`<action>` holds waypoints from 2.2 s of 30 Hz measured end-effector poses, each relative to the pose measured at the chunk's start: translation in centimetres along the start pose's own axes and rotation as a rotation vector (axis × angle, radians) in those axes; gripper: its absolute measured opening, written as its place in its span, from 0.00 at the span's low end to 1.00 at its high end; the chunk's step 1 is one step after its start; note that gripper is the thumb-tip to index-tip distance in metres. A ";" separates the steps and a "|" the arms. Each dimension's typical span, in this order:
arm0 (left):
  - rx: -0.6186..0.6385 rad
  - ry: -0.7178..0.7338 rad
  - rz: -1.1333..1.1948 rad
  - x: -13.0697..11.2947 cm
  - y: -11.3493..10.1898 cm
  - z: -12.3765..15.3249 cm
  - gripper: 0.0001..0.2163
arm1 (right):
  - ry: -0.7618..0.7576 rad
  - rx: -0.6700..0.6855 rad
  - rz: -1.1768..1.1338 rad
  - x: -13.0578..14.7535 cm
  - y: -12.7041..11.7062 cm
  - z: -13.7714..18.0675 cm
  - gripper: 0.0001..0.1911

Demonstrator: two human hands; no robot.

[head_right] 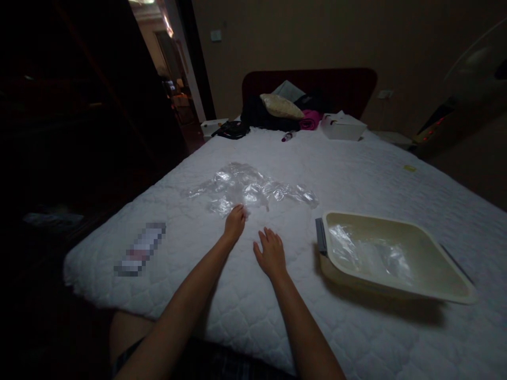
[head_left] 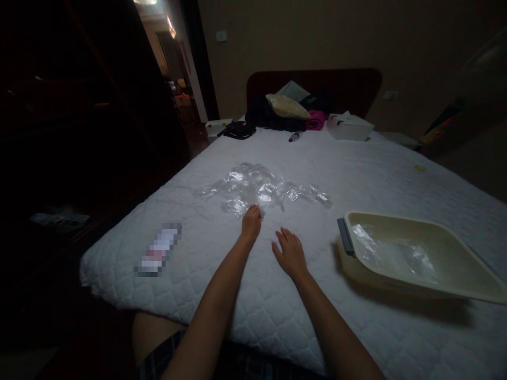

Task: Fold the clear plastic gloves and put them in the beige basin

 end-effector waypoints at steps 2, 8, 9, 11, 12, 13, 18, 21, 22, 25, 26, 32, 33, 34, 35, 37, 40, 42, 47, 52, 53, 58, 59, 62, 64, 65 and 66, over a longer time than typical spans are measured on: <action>-0.051 0.027 0.040 -0.6 -0.8 0.4 0.17 | -0.002 -0.012 -0.023 -0.1 0.1 0.0 0.21; -0.164 0.079 0.155 -2.7 -2.7 1.6 0.16 | -0.015 -0.059 -0.109 -0.4 0.1 0.1 0.20; -0.182 0.072 0.181 -3.0 -2.9 1.9 0.16 | -0.016 -0.069 -0.136 -0.4 0.0 0.2 0.20; -0.213 0.064 0.238 -3.6 -3.5 2.6 0.16 | -0.005 -0.095 -0.212 -0.5 -0.4 0.2 0.20; -0.231 0.059 0.267 -4.0 -3.8 3.0 0.16 | 0.012 -0.109 -0.265 -0.5 -0.7 0.2 0.20; -0.256 0.049 0.297 -4.3 -4.2 3.4 0.15 | 0.037 -0.121 -0.328 -0.5 -0.9 0.3 0.20; -0.438 -0.260 0.482 -5.3 -5.8 5.1 0.11 | 0.218 -0.176 -0.716 -1.0 -2.0 1.0 0.20; -0.427 -0.510 0.705 -5.8 -5.3 5.9 0.09 | 0.315 -0.142 -0.933 -1.5 -2.1 1.7 0.19; -0.407 -0.567 0.803 -6.0 -4.8 6.1 0.10 | 0.340 -0.114 -1.004 -1.7 -2.0 1.9 0.19; -0.321 -0.703 1.110 -6.8 -3.2 7.0 0.14 | 0.397 -0.041 -1.168 -2.1 -2.1 2.5 0.20; -0.286 -0.746 1.195 -7.0 -2.6 7.2 0.15 | 0.409 -0.021 -1.196 -2.2 -2.1 2.7 0.21; -0.116 -0.870 1.442 -7.3 -1.6 7.7 0.15 | 0.384 0.070 -1.061 -1.0 -2.3 3.3 0.22; -0.096 -0.892 1.473 -7.2 -1.6 7.6 0.15 | 0.382 0.075 -1.034 -0.8 -2.3 3.3 0.21; -0.086 -0.920 1.505 -7.1 -1.6 7.6 0.15 | 0.383 0.076 -1.022 -0.7 -2.2 3.4 0.19; -0.087 -0.949 1.539 -7.0 -1.6 7.7 0.15 | 0.389 0.076 -1.025 -0.6 -2.2 3.4 0.17; -0.096 -0.990 1.592 -7.0 -1.7 7.9 0.17 | 0.415 0.063 -1.061 -0.8 -2.2 3.4 0.16; -0.061 -0.929 1.575 -7.3 -1.9 8.2 0.19 | 0.531 0.028 -1.160 -1.7 -2.0 3.5 0.17; -0.001 -0.858 1.515 -7.6 -2.1 8.3 0.16 | 0.614 0.016 -1.248 -2.4 -1.8 3.6 0.17; 0.051 -0.855 1.455 -7.7 -2.4 8.5 0.12 | 0.689 0.031 -1.517 -3.1 -2.0 3.7 0.15; -0.120 -0.861 1.585 -7.3 -3.1 8.3 0.11 | 0.797 -0.015 -1.768 -4.3 -2.8 4.2 0.11; -0.130 -0.867 1.592 -7.3 -3.1 8.3 0.11 | 0.827 -0.004 -1.804 -4.5 -2.9 4.3 0.10; -0.024 -0.800 1.575 -7.9 -3.1 8.3 0.16 | 0.754 0.168 -1.798 -4.1 -3.0 4.5 0.13; 0.006 -0.792 1.581 -8.0 -3.0 8.3 0.18 | 0.707 0.206 -1.776 -3.7 -3.1 4.4 0.15; 0.109 -0.789 1.593 -8.1 -2.9 8.5 0.23 | 0.614 0.335 -1.693 -2.4 -3.0 4.5 0.20; 0.170 -0.781 1.611 -8.3 -2.9 8.6 0.26 | 0.591 0.379 -1.637 -1.9 -2.7 4.5 0.18; 0.189 -0.771 1.622 -8.4 -2.9 8.7 0.26 | 0.587 0.379 -1.617 -1.8 -2.6 4.5 0.17; 0.207 -0.761 1.626 -8.5 -2.9 8.7 0.25 | 0.585 0.369 -1.604 -1.8 -2.4 4.5 0.16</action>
Point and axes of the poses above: each hand's wrist, its own z-axis away from the middle knuckle, its own y-axis out of the palm, x = y × z, the point moved 4 cm from there along -z, towards the middle knuckle, and after that the axes turned 7 degrees about y, right-handed, at the moved point
